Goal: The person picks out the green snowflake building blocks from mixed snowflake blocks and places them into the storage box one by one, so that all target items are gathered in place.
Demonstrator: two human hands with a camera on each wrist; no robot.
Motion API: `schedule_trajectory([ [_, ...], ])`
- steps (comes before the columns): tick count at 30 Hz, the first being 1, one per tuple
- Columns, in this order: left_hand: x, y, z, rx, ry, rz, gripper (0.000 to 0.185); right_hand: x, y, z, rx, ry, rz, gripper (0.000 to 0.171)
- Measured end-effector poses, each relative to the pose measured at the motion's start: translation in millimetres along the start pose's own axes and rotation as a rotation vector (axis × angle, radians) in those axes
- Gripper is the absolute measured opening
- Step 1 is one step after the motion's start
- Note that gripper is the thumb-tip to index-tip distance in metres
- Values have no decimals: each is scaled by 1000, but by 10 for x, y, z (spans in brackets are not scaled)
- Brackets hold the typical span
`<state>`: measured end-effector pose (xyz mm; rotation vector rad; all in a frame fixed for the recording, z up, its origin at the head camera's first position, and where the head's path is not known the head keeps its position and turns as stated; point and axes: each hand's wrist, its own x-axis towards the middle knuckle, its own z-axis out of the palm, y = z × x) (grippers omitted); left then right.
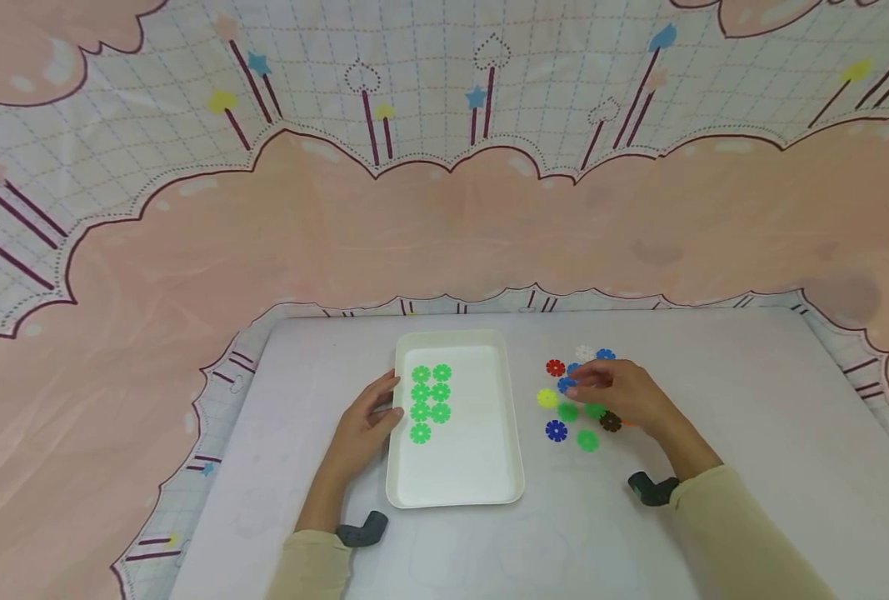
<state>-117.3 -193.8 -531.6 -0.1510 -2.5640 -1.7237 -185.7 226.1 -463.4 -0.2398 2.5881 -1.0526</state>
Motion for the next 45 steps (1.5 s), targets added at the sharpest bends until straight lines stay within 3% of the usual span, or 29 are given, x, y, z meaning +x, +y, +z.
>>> schedule_trajectory([
  [11,7,-22,8,14,6,-6,51,-10,233,-44,-72,24,85,54],
  [15,-37,183,9,8,1,-33,52,-9,261,-54,-75,13,108,52],
  [18,-45,249,20,5,0,-58,53,-5,276,-62,-68,-6,137,52],
  [22,-5,63,32,11,5,-55,54,0,298,-79,-46,-47,161,51],
  [25,3,6,26,12,5,-34,53,8,305,-103,-33,-70,154,49],
  [33,-1,-2,11,22,6,-12,52,28,268,-123,-19,-106,132,45],
  [45,0,-6,12,16,6,-14,52,65,274,-100,-71,-85,121,41],
])
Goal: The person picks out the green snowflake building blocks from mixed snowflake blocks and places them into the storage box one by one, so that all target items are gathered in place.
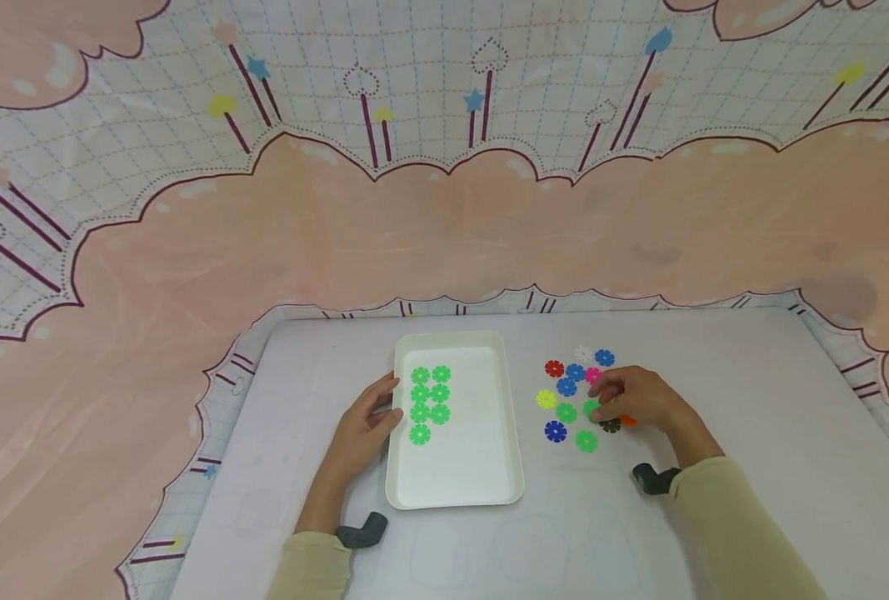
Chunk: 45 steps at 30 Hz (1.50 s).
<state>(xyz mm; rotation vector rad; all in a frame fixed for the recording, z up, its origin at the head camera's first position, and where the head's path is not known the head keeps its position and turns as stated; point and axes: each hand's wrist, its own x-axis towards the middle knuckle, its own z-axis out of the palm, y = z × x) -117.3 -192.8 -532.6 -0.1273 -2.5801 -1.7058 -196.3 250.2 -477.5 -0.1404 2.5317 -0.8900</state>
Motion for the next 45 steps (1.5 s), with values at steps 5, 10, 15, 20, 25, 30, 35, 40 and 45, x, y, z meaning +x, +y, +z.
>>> schedule_trajectory([
  [5,-2,-15,8,6,7,17,52,12,1,10,-27,2,-11,41],
  [10,3,-17,12,10,7,16,52,17,-1,3,-39,1,-5,40],
  [15,5,-4,9,12,0,6,52,28,7,7,-40,3,-3,38],
  [20,0,8,2,10,-3,6,52,35,14,10,-44,1,-12,36],
  [25,-1,7,-1,11,-1,-1,52,26,-1,-6,-43,-16,-11,31],
  [30,3,2,0,9,0,-7,51,25,-10,-24,-24,-36,-22,23],
  [35,7,-10,1,3,-1,-8,51,7,-9,-57,-1,-46,-49,21],
  [40,6,-8,1,4,-3,-16,52,18,14,-58,19,-51,-28,23],
  [45,7,2,0,9,-7,-15,52,7,16,-80,43,-59,-5,24],
])
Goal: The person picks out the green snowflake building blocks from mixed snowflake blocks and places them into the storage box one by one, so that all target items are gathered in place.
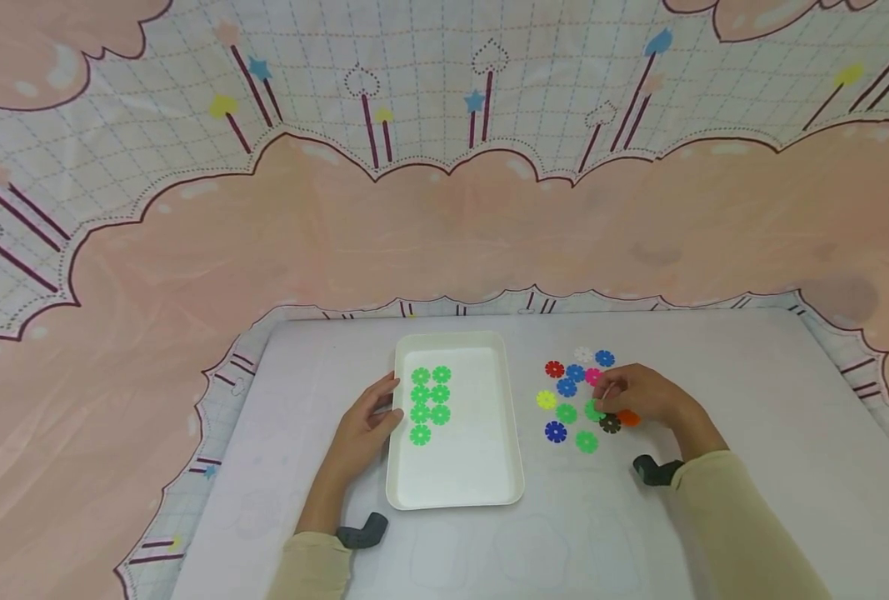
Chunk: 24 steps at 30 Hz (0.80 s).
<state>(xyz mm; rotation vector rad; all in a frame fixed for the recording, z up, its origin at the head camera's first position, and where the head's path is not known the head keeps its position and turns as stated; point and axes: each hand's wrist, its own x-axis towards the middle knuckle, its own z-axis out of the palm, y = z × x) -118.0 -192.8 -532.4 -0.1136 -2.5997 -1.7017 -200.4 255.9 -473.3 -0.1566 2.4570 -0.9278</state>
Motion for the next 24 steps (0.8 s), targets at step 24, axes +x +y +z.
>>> schedule_trajectory([
  [24,-9,9,-4,-1,3,11,52,7,-260,64,20,19,-7,23],
])
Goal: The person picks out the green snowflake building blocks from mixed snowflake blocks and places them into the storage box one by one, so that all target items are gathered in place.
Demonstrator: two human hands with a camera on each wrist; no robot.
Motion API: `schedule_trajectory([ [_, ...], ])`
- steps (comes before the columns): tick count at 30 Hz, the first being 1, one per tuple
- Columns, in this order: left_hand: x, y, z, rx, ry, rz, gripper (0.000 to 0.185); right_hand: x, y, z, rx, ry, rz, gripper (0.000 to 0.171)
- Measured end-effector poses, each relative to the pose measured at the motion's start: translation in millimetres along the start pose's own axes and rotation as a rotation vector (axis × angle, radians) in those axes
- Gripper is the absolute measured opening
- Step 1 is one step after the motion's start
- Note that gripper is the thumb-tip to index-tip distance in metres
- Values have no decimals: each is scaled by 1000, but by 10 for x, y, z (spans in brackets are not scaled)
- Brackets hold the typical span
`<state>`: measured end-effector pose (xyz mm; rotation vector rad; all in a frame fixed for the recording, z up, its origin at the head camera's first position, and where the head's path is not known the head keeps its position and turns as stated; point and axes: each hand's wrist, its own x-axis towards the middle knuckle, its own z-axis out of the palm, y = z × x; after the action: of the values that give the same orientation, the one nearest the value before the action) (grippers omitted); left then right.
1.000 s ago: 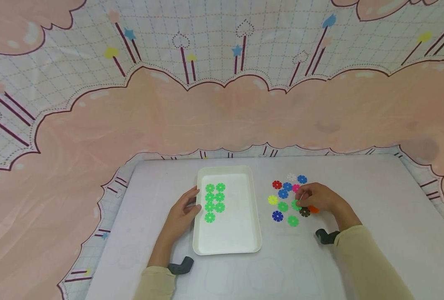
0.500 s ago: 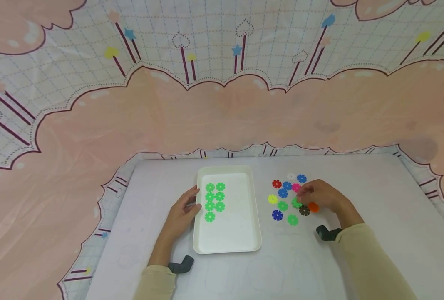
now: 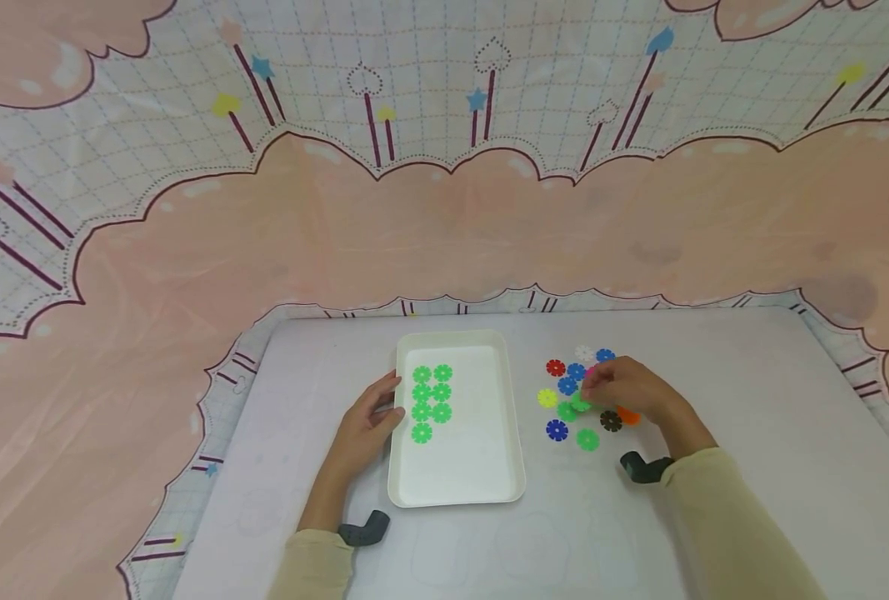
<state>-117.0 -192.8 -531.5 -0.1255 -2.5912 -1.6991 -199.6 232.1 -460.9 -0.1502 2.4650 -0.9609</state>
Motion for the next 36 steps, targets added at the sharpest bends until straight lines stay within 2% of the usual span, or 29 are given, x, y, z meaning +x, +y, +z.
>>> schedule_trajectory([
  [9,7,-18,-2,-4,2,2,53,67,-162,121,5,-32,-9,25],
  [13,4,-20,-3,-5,4,15,53,92,-254,157,49,-58,-52,21],
  [17,4,-25,0,-7,5,21,53,101,-347,196,86,-74,-57,20],
  [30,2,-5,5,-8,4,-3,52,101,-662,346,161,-121,-127,14],
  [36,-4,11,8,-18,4,-14,53,117,-755,433,251,-187,-162,13],
])
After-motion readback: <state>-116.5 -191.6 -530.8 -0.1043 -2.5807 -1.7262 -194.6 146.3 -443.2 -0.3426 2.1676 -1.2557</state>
